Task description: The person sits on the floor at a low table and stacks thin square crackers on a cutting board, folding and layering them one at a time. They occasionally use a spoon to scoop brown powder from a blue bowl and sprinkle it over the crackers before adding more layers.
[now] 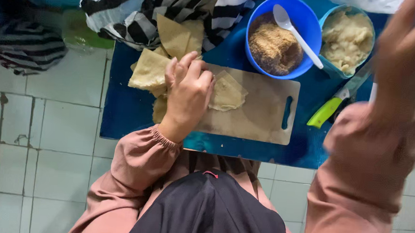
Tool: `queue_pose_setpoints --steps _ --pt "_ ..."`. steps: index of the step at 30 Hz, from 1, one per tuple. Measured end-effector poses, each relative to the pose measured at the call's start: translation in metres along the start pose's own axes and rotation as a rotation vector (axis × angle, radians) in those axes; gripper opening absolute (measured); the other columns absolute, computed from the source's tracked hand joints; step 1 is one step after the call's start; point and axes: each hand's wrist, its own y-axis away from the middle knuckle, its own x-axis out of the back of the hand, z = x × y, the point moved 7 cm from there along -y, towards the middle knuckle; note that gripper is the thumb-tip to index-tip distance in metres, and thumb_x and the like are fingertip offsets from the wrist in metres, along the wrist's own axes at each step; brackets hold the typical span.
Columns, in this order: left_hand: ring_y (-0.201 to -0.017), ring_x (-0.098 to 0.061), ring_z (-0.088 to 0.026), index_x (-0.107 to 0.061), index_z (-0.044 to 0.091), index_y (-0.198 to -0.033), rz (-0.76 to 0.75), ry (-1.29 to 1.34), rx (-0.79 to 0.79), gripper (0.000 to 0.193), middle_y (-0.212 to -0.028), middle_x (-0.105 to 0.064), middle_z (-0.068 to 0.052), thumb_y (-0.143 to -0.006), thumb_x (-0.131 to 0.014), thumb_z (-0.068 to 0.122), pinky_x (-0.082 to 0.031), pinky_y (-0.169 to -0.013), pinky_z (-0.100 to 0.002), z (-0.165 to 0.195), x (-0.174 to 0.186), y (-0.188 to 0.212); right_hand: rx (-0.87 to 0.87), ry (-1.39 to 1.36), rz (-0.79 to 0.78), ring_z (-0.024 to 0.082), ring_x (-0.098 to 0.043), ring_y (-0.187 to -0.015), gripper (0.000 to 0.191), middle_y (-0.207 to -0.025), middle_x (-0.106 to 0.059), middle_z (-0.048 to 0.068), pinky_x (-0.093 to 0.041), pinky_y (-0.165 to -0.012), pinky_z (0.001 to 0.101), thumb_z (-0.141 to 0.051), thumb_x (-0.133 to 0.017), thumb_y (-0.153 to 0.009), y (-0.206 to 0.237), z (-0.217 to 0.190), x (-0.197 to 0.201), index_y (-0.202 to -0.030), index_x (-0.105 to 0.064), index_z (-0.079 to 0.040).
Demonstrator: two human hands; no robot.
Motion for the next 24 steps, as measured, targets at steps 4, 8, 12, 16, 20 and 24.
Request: queue_pose_setpoints --steps 4,8,12,16,20,24 --pt "-0.134 -0.050 -0.027 -0.069 0.010 -0.095 0.017 -0.064 0.012 0.007 -0.116 -0.064 -0.005 -0.090 -0.071 0.015 -0.024 -0.119 -0.056 -0.005 -0.006 -0.002 0.490 -0.262 -0.217 0.031 -0.067 -0.087 0.028 -0.097 -0.067 0.011 -0.055 -0.074 0.0434 -0.002 -0.066 -0.078 0.064 -0.133 -0.020 -0.106 -0.070 -0.003" --pt "-0.136 -0.050 -0.025 -0.070 0.011 -0.099 0.034 -0.108 0.017 0.007 -0.116 -0.064 -0.003 -0.095 -0.071 0.017 -0.021 -0.123 -0.055 -0.007 -0.013 0.003 0.524 -0.278 -0.365 0.024 -0.067 -0.096 0.033 -0.104 -0.066 0.011 -0.056 -0.088 0.0349 -0.014 -0.063 -0.078 0.097 -0.179 -0.064 -0.106 -0.070 0.001" --pt "-0.136 -0.050 -0.024 -0.068 0.011 -0.095 0.050 -0.144 0.015 0.004 -0.114 -0.064 -0.003 -0.095 -0.069 0.014 -0.018 -0.124 -0.057 -0.004 -0.014 0.005 0.574 -0.207 -0.329 0.023 -0.065 -0.091 0.025 -0.099 -0.065 0.010 -0.055 -0.087 0.0335 -0.014 -0.063 -0.077 0.109 -0.179 -0.065 -0.097 -0.068 -0.002" --pt "-0.138 -0.050 -0.023 -0.067 0.011 -0.089 0.050 -0.148 0.009 0.004 -0.115 -0.064 -0.003 -0.092 -0.068 0.009 -0.016 -0.126 -0.059 -0.002 -0.013 0.003 0.539 -0.070 -0.479 0.023 -0.064 -0.082 0.020 -0.087 -0.062 0.007 -0.053 -0.076 0.0337 -0.014 -0.064 -0.077 0.129 -0.166 -0.053 -0.094 -0.069 -0.004" --pt "-0.142 -0.048 -0.022 -0.068 0.010 -0.092 0.040 -0.197 -0.042 0.003 -0.123 -0.063 -0.003 -0.092 -0.068 0.007 -0.015 -0.129 -0.058 0.003 -0.011 0.003 0.326 -0.120 -0.561 0.025 -0.067 -0.085 0.025 -0.091 -0.065 0.010 -0.055 -0.076 0.0354 -0.006 -0.065 -0.077 0.152 -0.150 -0.037 -0.101 -0.069 0.000" --pt "-0.139 -0.049 -0.026 -0.070 0.006 -0.103 0.054 -0.164 -0.090 0.015 -0.124 -0.061 -0.008 -0.089 -0.066 0.009 -0.025 -0.120 -0.056 0.020 -0.004 0.014 0.024 -0.311 -0.269 0.031 -0.068 -0.090 0.033 -0.107 -0.069 0.017 -0.056 -0.078 0.0395 0.004 -0.064 -0.086 0.155 -0.118 -0.010 -0.119 -0.069 0.005"
